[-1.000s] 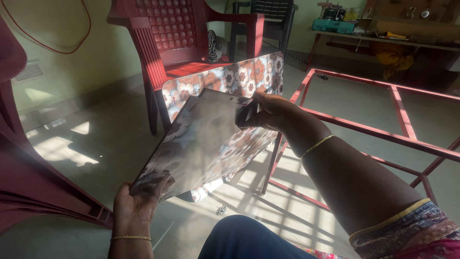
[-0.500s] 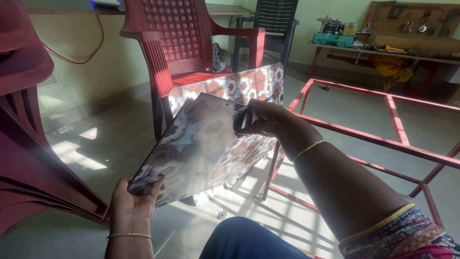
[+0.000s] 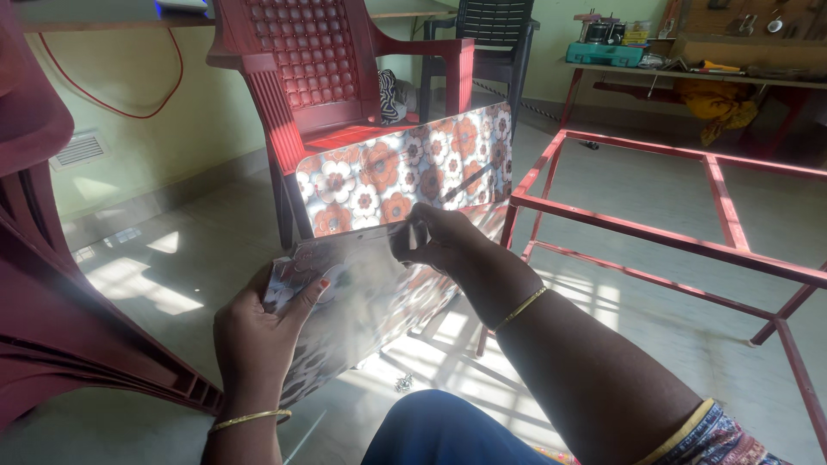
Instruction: The person places a wooden board into a red metal frame and secures it with screws using a screwdriver. The person aligns the board and fastens it to the frame.
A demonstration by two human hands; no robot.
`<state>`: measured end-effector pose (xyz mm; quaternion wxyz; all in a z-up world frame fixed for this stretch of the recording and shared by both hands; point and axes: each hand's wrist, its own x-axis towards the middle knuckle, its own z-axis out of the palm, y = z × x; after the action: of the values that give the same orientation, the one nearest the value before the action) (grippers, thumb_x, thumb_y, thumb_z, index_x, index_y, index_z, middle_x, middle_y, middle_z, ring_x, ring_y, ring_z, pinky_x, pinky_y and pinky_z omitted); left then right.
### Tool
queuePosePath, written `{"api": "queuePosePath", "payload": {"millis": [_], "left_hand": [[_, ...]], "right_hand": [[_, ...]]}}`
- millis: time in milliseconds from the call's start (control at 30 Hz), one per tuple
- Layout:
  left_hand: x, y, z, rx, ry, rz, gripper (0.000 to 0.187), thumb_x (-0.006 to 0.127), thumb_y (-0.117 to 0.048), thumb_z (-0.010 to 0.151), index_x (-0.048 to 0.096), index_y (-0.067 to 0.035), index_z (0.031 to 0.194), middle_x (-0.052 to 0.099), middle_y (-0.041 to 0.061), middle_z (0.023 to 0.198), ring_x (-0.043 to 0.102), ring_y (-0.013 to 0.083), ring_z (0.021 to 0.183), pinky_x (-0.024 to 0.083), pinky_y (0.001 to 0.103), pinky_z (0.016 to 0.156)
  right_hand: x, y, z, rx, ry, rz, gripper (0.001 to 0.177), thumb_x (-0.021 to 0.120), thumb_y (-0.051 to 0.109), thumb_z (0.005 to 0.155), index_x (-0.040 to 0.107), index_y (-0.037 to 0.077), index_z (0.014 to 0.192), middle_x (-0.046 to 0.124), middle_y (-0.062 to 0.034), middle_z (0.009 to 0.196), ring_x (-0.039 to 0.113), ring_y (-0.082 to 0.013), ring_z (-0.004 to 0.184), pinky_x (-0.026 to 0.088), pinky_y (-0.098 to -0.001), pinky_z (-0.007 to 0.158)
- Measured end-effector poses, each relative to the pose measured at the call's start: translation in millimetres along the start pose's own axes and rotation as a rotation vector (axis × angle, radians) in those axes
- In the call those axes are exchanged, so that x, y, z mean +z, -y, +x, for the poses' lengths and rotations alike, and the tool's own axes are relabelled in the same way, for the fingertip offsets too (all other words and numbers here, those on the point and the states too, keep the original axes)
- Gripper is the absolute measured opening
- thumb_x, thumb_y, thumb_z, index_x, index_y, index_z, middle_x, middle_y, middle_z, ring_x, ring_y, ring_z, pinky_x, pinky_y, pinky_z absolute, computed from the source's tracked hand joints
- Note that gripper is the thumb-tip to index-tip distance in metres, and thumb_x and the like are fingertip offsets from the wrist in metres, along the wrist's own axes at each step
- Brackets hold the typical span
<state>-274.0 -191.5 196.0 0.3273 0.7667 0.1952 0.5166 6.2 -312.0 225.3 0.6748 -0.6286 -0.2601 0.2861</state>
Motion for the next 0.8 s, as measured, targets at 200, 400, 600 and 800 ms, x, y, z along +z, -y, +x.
{"api": "queuePosePath", "payload": {"millis": [200,400,600,800], "left_hand": [[8.1,30.4,7.2,0.116,0.000,-0.155,0.029,0.085,-0.020,0.083,0.078,-0.002,0.104,0.081,0.006,0.094,0.076,0.0103,0.081,0.057,0.026,0.074],[6.9,78.9,10.3,0.075,-0.028,-0.159,0.028,0.087,-0.017,0.083,0.078,0.001,0.103,0.080,0.006,0.093,0.072,0.0090,0.079,0.056,0.024,0.075],[7.3,112.9,10.6,0.063,-0.034,-0.149,0.027,0.086,-0.014,0.084,0.077,0.002,0.103,0.079,0.008,0.096,0.072,0.0088,0.084,0.055,0.024,0.080],[-3.2,118.0,9.3,-0.006,-0.028,-0.214,0.022,0.082,-0.007,0.086,0.076,0.003,0.105,0.079,0.010,0.099,0.074,0.0109,0.089,0.058,0.025,0.084]], "right_hand": [[-24.1,5.2,-3.8,0.148,-0.059,-0.043,0.073,0.081,0.048,0.084,0.065,-0.012,0.123,0.070,-0.0286,0.112,0.074,-0.0341,0.099,0.067,-0.0400,0.081],[-85.4,11.9,-6.1,-0.529,-0.300,-1.368,0.084,0.087,0.034,0.074,0.049,0.007,0.144,0.056,-0.0208,0.136,0.055,-0.0348,0.127,0.048,-0.0444,0.107],[-81.2,-20.0,42.9,-0.870,-0.120,-1.699,0.054,0.085,0.025,0.072,0.067,0.016,0.122,0.064,-0.0089,0.134,0.052,-0.0357,0.137,0.038,-0.0609,0.109],[-62.7,-27.3,55.5,-0.600,-0.194,-1.214,0.018,0.071,0.013,0.084,0.074,0.013,0.101,0.077,-0.0041,0.098,0.073,-0.0295,0.097,0.057,-0.0423,0.085]]}}
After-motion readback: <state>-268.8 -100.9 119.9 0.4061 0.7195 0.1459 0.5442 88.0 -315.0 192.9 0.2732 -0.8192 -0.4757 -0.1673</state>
